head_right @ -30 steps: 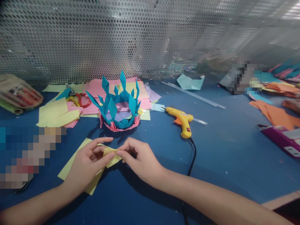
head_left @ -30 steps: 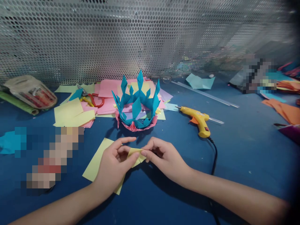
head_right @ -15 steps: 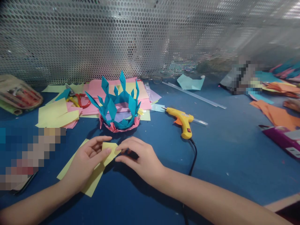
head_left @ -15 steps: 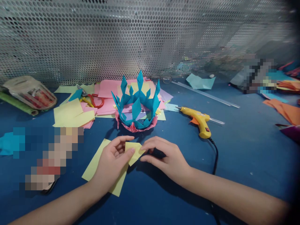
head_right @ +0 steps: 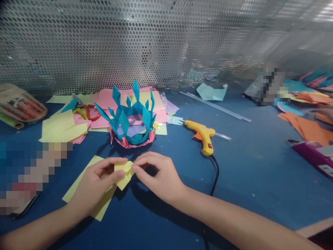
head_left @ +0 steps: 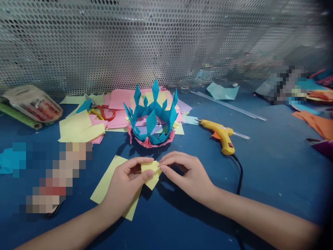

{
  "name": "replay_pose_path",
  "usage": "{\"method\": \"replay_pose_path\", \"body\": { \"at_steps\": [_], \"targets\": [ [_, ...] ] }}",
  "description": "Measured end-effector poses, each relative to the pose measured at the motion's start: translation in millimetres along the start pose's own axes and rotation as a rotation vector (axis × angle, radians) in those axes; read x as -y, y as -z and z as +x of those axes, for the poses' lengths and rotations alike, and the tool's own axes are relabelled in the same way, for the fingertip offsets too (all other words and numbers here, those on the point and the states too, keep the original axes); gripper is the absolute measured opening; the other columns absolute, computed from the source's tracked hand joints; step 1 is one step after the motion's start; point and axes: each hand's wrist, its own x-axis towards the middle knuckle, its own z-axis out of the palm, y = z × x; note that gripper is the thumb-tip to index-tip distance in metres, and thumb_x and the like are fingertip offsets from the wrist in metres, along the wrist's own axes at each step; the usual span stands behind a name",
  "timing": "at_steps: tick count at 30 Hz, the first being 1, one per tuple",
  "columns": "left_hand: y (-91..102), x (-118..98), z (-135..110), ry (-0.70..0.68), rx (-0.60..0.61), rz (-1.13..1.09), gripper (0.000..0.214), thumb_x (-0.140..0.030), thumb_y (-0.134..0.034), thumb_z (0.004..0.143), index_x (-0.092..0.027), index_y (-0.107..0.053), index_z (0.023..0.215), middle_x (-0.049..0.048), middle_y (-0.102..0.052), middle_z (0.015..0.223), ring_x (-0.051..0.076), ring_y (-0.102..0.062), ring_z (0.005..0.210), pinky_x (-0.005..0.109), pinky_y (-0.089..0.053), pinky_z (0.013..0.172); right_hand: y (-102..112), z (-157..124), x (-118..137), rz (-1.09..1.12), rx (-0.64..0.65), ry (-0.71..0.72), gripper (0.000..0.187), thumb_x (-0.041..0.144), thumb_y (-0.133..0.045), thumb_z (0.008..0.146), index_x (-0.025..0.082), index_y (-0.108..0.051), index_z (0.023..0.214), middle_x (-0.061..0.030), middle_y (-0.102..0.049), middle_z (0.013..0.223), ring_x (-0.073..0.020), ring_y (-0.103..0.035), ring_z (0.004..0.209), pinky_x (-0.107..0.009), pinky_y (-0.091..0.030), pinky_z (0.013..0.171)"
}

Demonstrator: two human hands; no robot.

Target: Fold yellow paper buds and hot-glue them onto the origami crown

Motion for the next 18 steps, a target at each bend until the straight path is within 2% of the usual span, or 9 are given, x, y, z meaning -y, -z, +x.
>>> {"method": "replay_pose_path", "body": {
  "at_steps": [4, 11, 15, 18],
  "targets": [
    [0.1, -0.1, -0.9, 0.026, 0.002, -0.038, 0.024, -0.021, -0.083, 0.057, -0.021, -0.073, 0.079, -0.0009, -0.078, 0.076, 0.015, -0.071, 0.069, 0.019, -0.056, 0.061, 1.1, 1.5, -0.5, 0.041, 0.032, -0.035, 0.012, 0.020, -0.061, 0.089, 0.020, -0.069, 0.080, -0.0050, -0.070, 0.085, -0.0152, -0.067, 0.078, -0.026, -0.054, 0.069],
    [0.3, -2.4, 1.3, 0.002, -0.025, -0.051, 0.021, -0.024, -0.083, 0.059, -0.021, -0.072, 0.077, -0.0015, -0.076, 0.072, 0.013, -0.069, 0.067, 0.019, -0.055, 0.062, 2.8, 2.2, -1.3, 0.067, 0.122, -0.021, 0.015, 0.027, -0.054, 0.094, 0.021, -0.065, 0.084, -0.0048, -0.064, 0.087, -0.0151, -0.061, 0.080, -0.028, -0.052, 0.073],
    [0.3, -2.2, 1.1, -0.013, -0.026, -0.032, 0.017, -0.025, -0.081, 0.062, -0.022, -0.073, 0.076, -0.0018, -0.075, 0.071, 0.012, -0.067, 0.065, 0.018, -0.053, 0.059, 2.8, 2.1, -0.7, 0.057, 0.151, -0.070, 0.015, 0.026, -0.054, 0.093, 0.020, -0.062, 0.082, -0.0039, -0.062, 0.085, -0.0149, -0.060, 0.080, -0.027, -0.050, 0.073],
    [0.4, -1.0, 0.0, -0.032, -0.020, -0.003, 0.012, -0.025, -0.079, 0.065, -0.022, -0.073, 0.075, -0.0013, -0.075, 0.072, 0.012, -0.066, 0.065, 0.018, -0.052, 0.059, 0.6, 1.6, -0.4, 0.067, 0.151, -0.137, 0.016, 0.028, -0.056, 0.091, 0.020, -0.063, 0.079, -0.0027, -0.064, 0.077, -0.0140, -0.061, 0.072, -0.025, -0.049, 0.066]
  ]
}}
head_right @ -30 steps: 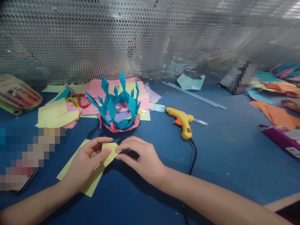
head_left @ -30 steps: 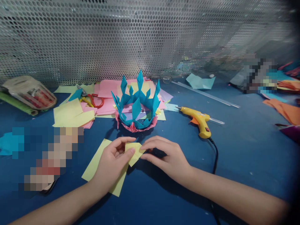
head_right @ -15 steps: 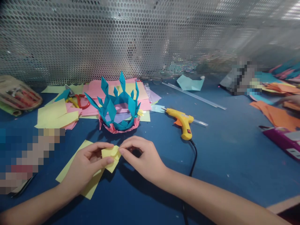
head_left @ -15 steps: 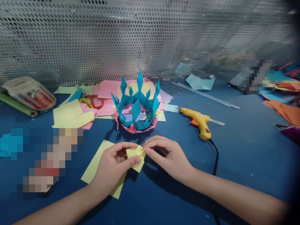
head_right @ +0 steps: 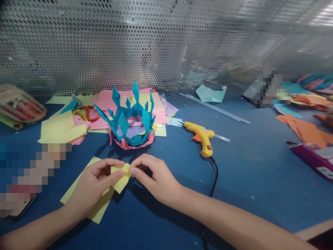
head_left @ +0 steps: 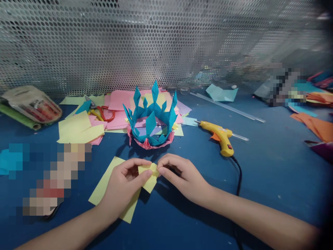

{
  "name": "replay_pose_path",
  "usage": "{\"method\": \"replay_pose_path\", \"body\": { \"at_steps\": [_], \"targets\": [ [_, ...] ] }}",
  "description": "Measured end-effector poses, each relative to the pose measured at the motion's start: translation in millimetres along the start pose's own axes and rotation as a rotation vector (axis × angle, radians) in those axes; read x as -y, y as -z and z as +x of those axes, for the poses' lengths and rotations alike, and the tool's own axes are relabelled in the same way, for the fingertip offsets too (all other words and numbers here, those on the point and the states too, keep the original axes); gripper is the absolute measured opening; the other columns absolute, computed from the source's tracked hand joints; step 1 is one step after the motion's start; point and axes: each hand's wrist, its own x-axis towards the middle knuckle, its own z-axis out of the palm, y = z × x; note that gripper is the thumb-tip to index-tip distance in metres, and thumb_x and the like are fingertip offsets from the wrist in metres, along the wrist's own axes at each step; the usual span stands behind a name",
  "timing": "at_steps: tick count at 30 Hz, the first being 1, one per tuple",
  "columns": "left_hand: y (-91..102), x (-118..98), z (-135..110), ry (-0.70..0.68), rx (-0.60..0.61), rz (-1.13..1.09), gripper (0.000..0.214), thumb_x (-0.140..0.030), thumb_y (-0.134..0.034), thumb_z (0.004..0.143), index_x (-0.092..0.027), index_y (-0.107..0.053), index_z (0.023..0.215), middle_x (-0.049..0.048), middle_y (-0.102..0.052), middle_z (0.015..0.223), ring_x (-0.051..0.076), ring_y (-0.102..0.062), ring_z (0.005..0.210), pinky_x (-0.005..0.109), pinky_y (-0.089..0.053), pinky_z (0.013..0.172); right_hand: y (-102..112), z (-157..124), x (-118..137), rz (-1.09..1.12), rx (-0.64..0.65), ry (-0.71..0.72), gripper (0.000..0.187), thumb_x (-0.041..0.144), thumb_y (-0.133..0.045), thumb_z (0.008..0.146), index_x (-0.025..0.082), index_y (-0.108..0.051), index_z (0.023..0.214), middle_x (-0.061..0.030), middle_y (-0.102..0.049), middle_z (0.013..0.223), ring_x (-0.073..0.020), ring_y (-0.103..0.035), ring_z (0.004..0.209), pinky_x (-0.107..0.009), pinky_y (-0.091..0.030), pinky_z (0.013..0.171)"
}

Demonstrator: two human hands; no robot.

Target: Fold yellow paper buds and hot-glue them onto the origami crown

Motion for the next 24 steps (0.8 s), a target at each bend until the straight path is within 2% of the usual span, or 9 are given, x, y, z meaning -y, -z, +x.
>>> {"method": "replay_pose_path", "body": {
  "at_steps": [5, 9, 15, 20, 24],
  "targets": [
    [0.2, 0.7, -1.1, -0.036, -0.004, 0.048, 0.009, -0.025, -0.078, 0.065, -0.021, -0.074, 0.072, -0.0009, -0.072, 0.066, 0.012, -0.062, 0.059, 0.018, -0.048, 0.053, -6.8, -1.3, 0.3, 0.067, -0.020, -0.090, 0.020, 0.035, -0.055, 0.091, 0.018, -0.063, 0.082, -0.0015, -0.068, 0.067, -0.0134, -0.065, 0.062, -0.023, -0.052, 0.058],
    [0.6, 2.1, -1.7, -0.064, -0.020, 0.101, 0.008, -0.025, -0.077, 0.066, -0.020, -0.075, 0.072, -0.0006, -0.070, 0.062, 0.012, -0.059, 0.055, 0.019, -0.045, 0.050, -8.6, -3.4, 2.5, 0.062, -0.025, -0.106, 0.016, 0.032, -0.056, 0.090, 0.018, -0.063, 0.084, 0.0006, -0.066, 0.061, -0.0121, -0.064, 0.056, -0.022, -0.050, 0.056],
    [-0.2, 4.7, -5.1, -0.086, 0.004, 0.114, 0.015, -0.025, -0.078, 0.065, -0.021, -0.073, 0.078, 0.0014, -0.074, 0.073, 0.018, -0.069, 0.066, 0.024, -0.055, 0.060, -7.9, -3.7, 5.0, 0.037, -0.052, -0.094, 0.012, 0.028, -0.054, 0.091, 0.020, -0.060, 0.083, 0.0019, -0.064, 0.061, -0.0114, -0.061, 0.056, -0.022, -0.048, 0.056],
    [-0.3, 3.7, -7.1, -0.123, -0.003, 0.134, 0.009, -0.021, -0.076, 0.066, -0.022, -0.072, 0.074, 0.0000, -0.073, 0.071, 0.017, -0.069, 0.067, 0.023, -0.055, 0.062, -9.3, -5.3, 4.2, 0.015, -0.054, -0.074, 0.012, 0.027, -0.053, 0.091, 0.020, -0.058, 0.083, 0.0030, -0.060, 0.060, -0.0111, -0.059, 0.055, -0.022, -0.047, 0.056],
    [-0.7, 3.2, -4.7, -0.139, -0.003, 0.130, 0.007, -0.020, -0.076, 0.067, -0.023, -0.072, 0.073, -0.0008, -0.073, 0.070, 0.016, -0.069, 0.067, 0.021, -0.055, 0.063, -10.7, -8.1, 1.9, 0.012, -0.058, -0.059, 0.011, 0.028, -0.051, 0.093, 0.020, -0.057, 0.098, 0.0032, -0.061, 0.064, -0.0119, -0.063, 0.058, -0.022, -0.047, 0.055]
  ]
}}
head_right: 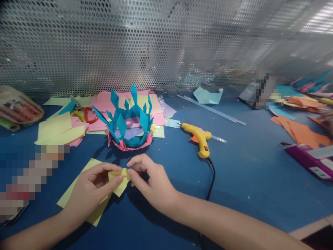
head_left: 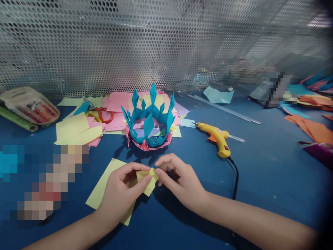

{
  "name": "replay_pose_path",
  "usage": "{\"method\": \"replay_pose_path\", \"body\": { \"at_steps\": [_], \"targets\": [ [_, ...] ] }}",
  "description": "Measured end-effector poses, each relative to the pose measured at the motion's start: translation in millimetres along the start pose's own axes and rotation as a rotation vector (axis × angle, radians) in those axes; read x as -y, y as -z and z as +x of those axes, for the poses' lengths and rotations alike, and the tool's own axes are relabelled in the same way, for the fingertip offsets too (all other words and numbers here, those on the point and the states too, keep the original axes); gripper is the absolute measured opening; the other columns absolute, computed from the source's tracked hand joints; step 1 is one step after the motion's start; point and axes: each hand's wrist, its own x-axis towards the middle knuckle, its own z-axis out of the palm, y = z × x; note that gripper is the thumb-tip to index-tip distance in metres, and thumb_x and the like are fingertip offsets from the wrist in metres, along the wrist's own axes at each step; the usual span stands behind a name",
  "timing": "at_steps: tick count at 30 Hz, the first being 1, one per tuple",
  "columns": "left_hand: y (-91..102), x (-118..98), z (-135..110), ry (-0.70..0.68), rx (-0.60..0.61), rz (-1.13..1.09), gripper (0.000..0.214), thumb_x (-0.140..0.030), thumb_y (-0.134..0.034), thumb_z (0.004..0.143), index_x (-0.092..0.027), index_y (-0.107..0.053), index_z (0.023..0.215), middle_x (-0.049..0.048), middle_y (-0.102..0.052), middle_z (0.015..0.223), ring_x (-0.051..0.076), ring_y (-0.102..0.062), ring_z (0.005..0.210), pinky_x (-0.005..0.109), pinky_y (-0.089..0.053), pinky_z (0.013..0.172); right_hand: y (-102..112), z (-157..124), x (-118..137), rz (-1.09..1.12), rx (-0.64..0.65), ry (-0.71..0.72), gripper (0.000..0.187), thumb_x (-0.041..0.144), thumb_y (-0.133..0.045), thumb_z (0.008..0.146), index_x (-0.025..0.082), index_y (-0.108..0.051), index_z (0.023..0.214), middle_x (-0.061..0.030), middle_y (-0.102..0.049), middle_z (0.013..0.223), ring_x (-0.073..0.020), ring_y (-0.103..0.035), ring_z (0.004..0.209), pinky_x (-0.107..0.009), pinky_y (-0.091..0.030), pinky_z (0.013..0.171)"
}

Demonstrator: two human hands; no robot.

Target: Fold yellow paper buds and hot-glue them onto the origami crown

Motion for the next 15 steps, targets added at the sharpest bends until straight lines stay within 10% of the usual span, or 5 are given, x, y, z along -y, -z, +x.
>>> {"method": "replay_pose_path", "body": {
  "at_steps": [8, 15],
  "targets": [
    [0.6, 4.4, -1.8, 0.010, 0.025, -0.043, 0.008, -0.020, -0.074, 0.071, -0.020, -0.072, 0.078, 0.0016, -0.073, 0.073, 0.018, -0.070, 0.068, 0.023, -0.056, 0.061, -0.5, 4.5, 2.7, 0.005, -0.004, -0.014, 0.013, 0.032, -0.066, 0.082, 0.020, -0.067, 0.078, -0.0015, -0.067, 0.069, -0.0138, -0.061, 0.063, -0.024, -0.048, 0.059],
    [-1.5, 4.3, -2.5, 0.047, 0.073, -0.130, 0.066, -0.018, -0.082, 0.063, -0.025, -0.052, 0.121, 0.0070, -0.070, 0.115, 0.021, -0.068, 0.106, 0.027, -0.057, 0.086, 0.1, 3.1, 4.3, 0.203, -0.091, -0.125, 0.033, 0.048, -0.062, 0.085, 0.020, -0.055, 0.071, 0.0008, -0.063, 0.060, -0.0125, -0.062, 0.054, -0.024, -0.051, 0.053]
  ]
}}
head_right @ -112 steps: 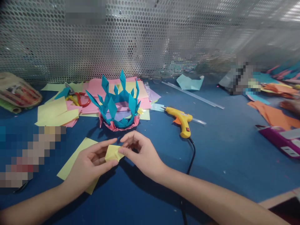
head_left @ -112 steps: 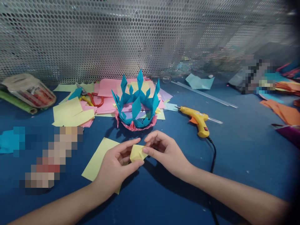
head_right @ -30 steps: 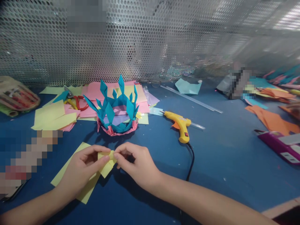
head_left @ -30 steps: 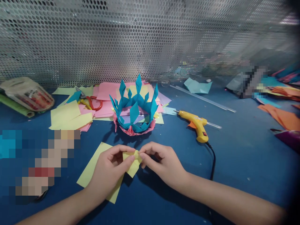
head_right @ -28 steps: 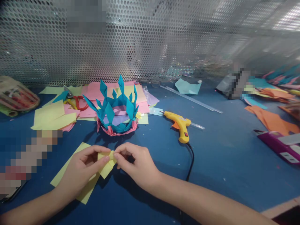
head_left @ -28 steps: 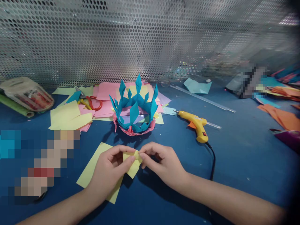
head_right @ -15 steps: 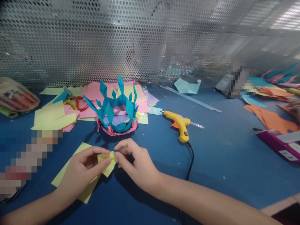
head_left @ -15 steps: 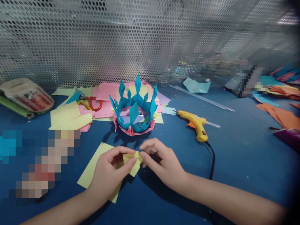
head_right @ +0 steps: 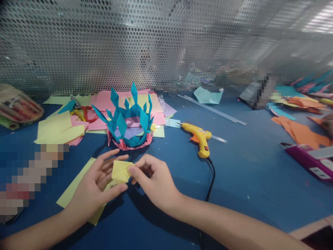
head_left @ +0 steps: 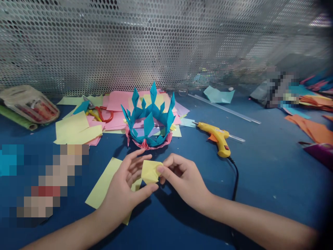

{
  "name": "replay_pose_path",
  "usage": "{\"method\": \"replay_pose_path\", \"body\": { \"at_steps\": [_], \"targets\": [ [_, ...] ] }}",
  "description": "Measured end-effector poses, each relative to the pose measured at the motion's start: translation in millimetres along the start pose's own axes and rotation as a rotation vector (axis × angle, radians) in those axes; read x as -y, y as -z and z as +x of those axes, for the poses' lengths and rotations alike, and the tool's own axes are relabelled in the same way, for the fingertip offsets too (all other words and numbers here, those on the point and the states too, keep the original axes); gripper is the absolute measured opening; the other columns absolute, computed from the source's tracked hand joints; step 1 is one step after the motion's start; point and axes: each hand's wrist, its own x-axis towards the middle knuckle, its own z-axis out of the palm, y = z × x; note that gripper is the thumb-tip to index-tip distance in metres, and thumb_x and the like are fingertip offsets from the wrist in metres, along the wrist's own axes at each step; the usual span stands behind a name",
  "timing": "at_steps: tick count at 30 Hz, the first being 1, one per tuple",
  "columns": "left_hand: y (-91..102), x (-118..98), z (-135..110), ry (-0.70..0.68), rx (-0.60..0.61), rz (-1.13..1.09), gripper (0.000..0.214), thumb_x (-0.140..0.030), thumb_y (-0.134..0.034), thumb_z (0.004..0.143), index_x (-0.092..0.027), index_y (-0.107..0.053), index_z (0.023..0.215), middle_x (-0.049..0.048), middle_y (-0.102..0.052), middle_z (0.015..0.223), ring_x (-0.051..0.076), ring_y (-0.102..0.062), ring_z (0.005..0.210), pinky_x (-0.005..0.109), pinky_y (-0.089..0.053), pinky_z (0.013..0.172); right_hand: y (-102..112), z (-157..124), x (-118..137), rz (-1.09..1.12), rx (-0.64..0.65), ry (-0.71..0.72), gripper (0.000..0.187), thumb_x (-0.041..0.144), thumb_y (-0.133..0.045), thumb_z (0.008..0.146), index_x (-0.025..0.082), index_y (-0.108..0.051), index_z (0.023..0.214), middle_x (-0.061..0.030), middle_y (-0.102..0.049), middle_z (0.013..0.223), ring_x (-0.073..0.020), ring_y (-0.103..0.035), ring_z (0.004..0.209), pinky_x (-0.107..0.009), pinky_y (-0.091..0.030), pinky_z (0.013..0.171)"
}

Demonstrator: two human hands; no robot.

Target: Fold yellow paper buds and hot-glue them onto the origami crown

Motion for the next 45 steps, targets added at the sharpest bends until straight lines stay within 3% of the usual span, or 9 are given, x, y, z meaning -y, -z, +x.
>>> {"method": "replay_pose_path", "body": {
  "at_steps": [3, 8, 13, 18, 20, 24, 29, 36, 45],
  "targets": [
    [-0.6, -0.1, -0.6, 0.035, 0.002, -0.034, 0.062, -0.019, -0.080, 0.066, -0.024, -0.048, 0.119, 0.0031, -0.074, 0.096, 0.017, -0.073, 0.088, 0.025, -0.058, 0.082, 1.2, 1.8, -1.2, 0.076, -0.012, -0.014, 0.033, 0.049, -0.062, 0.086, 0.019, -0.054, 0.074, 0.0012, -0.062, 0.061, -0.0118, -0.062, 0.055, -0.024, -0.052, 0.056],
    [0.1, 0.6, 0.6, -0.025, -0.092, -0.028, 0.031, -0.023, -0.074, 0.075, -0.025, -0.052, 0.097, -0.0025, -0.072, 0.084, 0.013, -0.072, 0.079, 0.020, -0.057, 0.074, -0.3, 2.8, -5.2, 0.170, 0.022, -0.025, 0.031, 0.043, -0.066, 0.084, 0.021, -0.046, 0.075, 0.0018, -0.062, 0.068, -0.0113, -0.063, 0.063, -0.023, -0.051, 0.061],
    [1.2, -2.7, 2.5, -0.061, -0.080, 0.041, 0.010, -0.017, -0.072, 0.075, -0.021, -0.064, 0.070, -0.0029, -0.070, 0.076, 0.010, -0.068, 0.071, 0.014, -0.054, 0.067, -2.1, 1.6, -5.4, 0.223, 0.115, -0.082, 0.035, 0.036, -0.066, 0.084, 0.023, -0.044, 0.108, 0.0054, -0.063, 0.069, -0.0132, -0.067, 0.061, -0.028, -0.054, 0.066],
    [0.9, -1.9, 1.6, -0.055, -0.056, 0.046, 0.023, -0.014, -0.081, 0.062, -0.025, -0.070, 0.080, -0.0055, -0.073, 0.080, 0.011, -0.070, 0.078, 0.014, -0.056, 0.071, 0.6, 4.2, -2.7, 0.207, 0.181, -0.097, 0.017, 0.033, -0.064, 0.085, 0.019, -0.055, 0.089, 0.0009, -0.065, 0.071, -0.0119, -0.065, 0.065, -0.024, -0.052, 0.066],
    [0.8, -1.8, 1.8, -0.053, -0.050, 0.047, 0.027, -0.012, -0.083, 0.058, -0.025, -0.071, 0.080, -0.0053, -0.075, 0.081, 0.012, -0.071, 0.080, 0.013, -0.056, 0.072, 1.6, 4.7, -3.4, 0.212, 0.168, -0.089, 0.015, 0.031, -0.060, 0.088, 0.020, -0.055, 0.094, 0.0025, -0.064, 0.069, -0.0102, -0.063, 0.064, -0.022, -0.051, 0.064],
    [1.3, -2.6, 4.1, -0.034, -0.035, 0.025, 0.019, -0.017, -0.078, 0.066, -0.024, -0.073, 0.083, -0.0036, -0.078, 0.081, 0.013, -0.074, 0.073, 0.017, -0.059, 0.070, 1.6, 3.2, -6.4, 0.199, 0.147, -0.031, 0.031, 0.023, -0.059, 0.088, 0.025, -0.044, 0.116, 0.0061, -0.062, 0.070, -0.0093, -0.063, 0.064, -0.020, -0.050, 0.062],
    [2.5, -1.5, 4.5, -0.037, -0.024, 0.023, 0.020, -0.017, -0.074, 0.070, -0.025, -0.076, 0.088, -0.0024, -0.080, 0.093, 0.015, -0.075, 0.084, 0.017, -0.059, 0.076, 0.3, 1.5, -6.4, 0.084, 0.151, 0.077, 0.010, 0.017, -0.059, 0.085, 0.022, -0.059, 0.094, 0.0010, -0.060, 0.084, -0.0102, -0.061, 0.074, -0.022, -0.049, 0.068],
    [3.5, -2.1, 2.7, -0.061, 0.019, 0.063, 0.032, -0.009, -0.069, 0.072, -0.030, -0.079, 0.094, -0.0031, -0.079, 0.101, 0.016, -0.073, 0.096, 0.018, -0.056, 0.085, 0.2, 0.4, -5.0, -0.059, 0.108, 0.137, 0.010, 0.017, -0.063, 0.083, 0.021, -0.065, 0.090, -0.0020, -0.058, 0.089, -0.0140, -0.058, 0.079, -0.025, -0.046, 0.067],
    [1.5, -5.2, 5.7, -0.043, 0.039, -0.013, 0.024, -0.011, -0.072, 0.071, -0.029, -0.080, 0.086, -0.0037, -0.080, 0.089, 0.016, -0.076, 0.087, 0.017, -0.059, 0.077, 1.4, 1.9, -9.3, -0.084, 0.102, 0.131, 0.007, 0.023, -0.062, 0.087, 0.024, -0.069, 0.086, -0.0029, -0.054, 0.093, -0.0140, -0.058, 0.078, -0.026, -0.046, 0.064]
  ]
}}
